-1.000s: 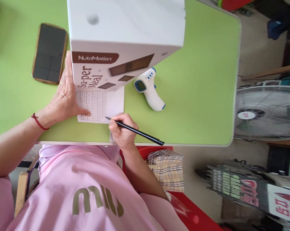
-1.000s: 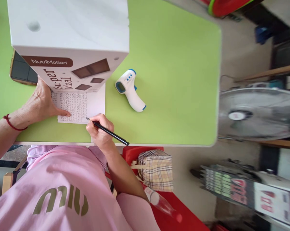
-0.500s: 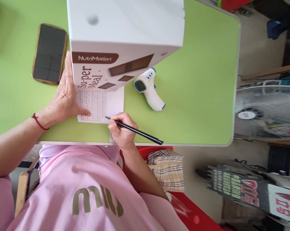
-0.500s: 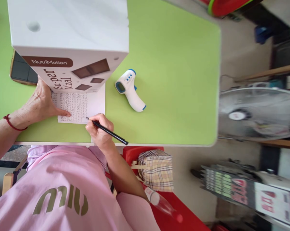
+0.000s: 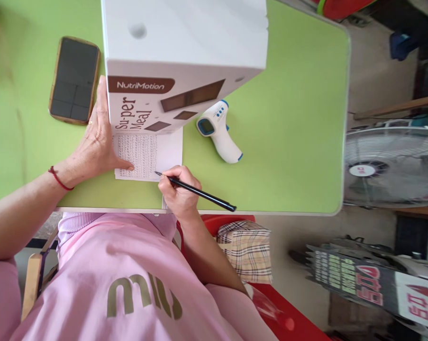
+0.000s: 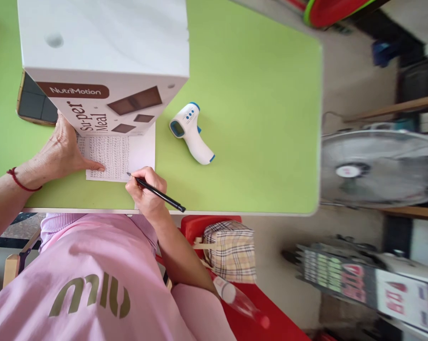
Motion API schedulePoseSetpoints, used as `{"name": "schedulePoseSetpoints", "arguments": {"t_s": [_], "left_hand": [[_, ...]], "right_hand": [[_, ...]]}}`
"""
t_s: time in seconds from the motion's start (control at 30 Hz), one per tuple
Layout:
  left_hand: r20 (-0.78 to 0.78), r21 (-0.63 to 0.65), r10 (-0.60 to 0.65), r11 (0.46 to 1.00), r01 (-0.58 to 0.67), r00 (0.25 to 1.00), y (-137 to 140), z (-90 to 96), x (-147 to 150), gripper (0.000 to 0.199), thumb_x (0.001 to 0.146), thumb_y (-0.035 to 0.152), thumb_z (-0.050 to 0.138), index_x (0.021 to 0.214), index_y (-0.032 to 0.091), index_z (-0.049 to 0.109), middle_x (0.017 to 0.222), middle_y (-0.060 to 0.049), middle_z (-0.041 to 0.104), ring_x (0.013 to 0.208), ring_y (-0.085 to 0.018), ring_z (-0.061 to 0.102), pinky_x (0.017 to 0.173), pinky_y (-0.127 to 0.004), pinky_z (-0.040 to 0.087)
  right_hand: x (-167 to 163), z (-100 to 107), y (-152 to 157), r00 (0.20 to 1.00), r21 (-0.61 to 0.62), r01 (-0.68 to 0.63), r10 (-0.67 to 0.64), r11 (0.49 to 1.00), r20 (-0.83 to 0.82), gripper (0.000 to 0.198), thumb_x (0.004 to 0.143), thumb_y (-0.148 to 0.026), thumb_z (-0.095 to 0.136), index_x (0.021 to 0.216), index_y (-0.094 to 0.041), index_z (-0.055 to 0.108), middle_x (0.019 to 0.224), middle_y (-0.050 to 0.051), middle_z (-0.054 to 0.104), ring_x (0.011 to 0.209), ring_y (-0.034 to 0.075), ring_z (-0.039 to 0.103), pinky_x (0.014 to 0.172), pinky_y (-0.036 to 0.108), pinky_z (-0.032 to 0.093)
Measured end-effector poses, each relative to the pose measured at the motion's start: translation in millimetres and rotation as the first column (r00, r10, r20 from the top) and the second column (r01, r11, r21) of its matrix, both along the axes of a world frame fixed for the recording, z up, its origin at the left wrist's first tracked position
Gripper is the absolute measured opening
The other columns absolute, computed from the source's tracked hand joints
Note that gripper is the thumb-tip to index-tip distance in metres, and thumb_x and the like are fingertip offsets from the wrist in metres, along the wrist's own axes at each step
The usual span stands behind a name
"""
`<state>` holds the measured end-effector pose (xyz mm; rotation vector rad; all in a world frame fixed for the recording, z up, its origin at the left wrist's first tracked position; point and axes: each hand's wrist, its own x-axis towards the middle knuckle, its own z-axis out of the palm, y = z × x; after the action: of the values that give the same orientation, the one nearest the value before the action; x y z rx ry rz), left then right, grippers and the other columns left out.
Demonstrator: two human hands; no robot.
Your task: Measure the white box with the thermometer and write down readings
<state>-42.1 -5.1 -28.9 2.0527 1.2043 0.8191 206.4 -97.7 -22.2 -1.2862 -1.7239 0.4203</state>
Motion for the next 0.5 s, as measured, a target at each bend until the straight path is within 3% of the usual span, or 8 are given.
{"name": "schedulePoseSetpoints", "arguments": {"t_s": [0.17, 0.5], "left_hand": [[0.029, -0.010, 0.017, 1.000, -0.017, 0.999, 0.5, -3.2, -0.5, 0.172, 0.037, 0.063, 0.108, 0.171, 0.021, 0.010, 0.168, -0.026, 0.032, 0.165, -0.054, 0.004, 0.138, -0.068, 0.012], [0.004, -0.020, -0.009, 1.000, 0.009, 1.000, 1.5, 0.1, -0.6, 0.162, 0.037, 0.065, 0.107, 0.167, 0.019, 0.021, 0.167, -0.026, 0.033, 0.164, -0.055, 0.009, 0.138, -0.068, 0.010]], "right_hand": [[0.3, -0.9, -0.7, 1.000, -0.017, 0.010, -0.010, 1.000, 0.008, 0.006, 0.085, -0.021, 0.060, 0.081, -0.024, 0.056, 0.059, -0.008, 0.055, 0.046, 0.010, 0.047, 0.047, 0.023, 0.041], [-2.0, -1.1, -0.5, 0.998, 0.025, -0.017, 0.018, 1.000, -0.053, 0.009, 0.086, -0.017, 0.061, 0.081, -0.023, 0.057, 0.060, -0.009, 0.055, 0.046, 0.008, 0.046, 0.047, 0.022, 0.038]]}}
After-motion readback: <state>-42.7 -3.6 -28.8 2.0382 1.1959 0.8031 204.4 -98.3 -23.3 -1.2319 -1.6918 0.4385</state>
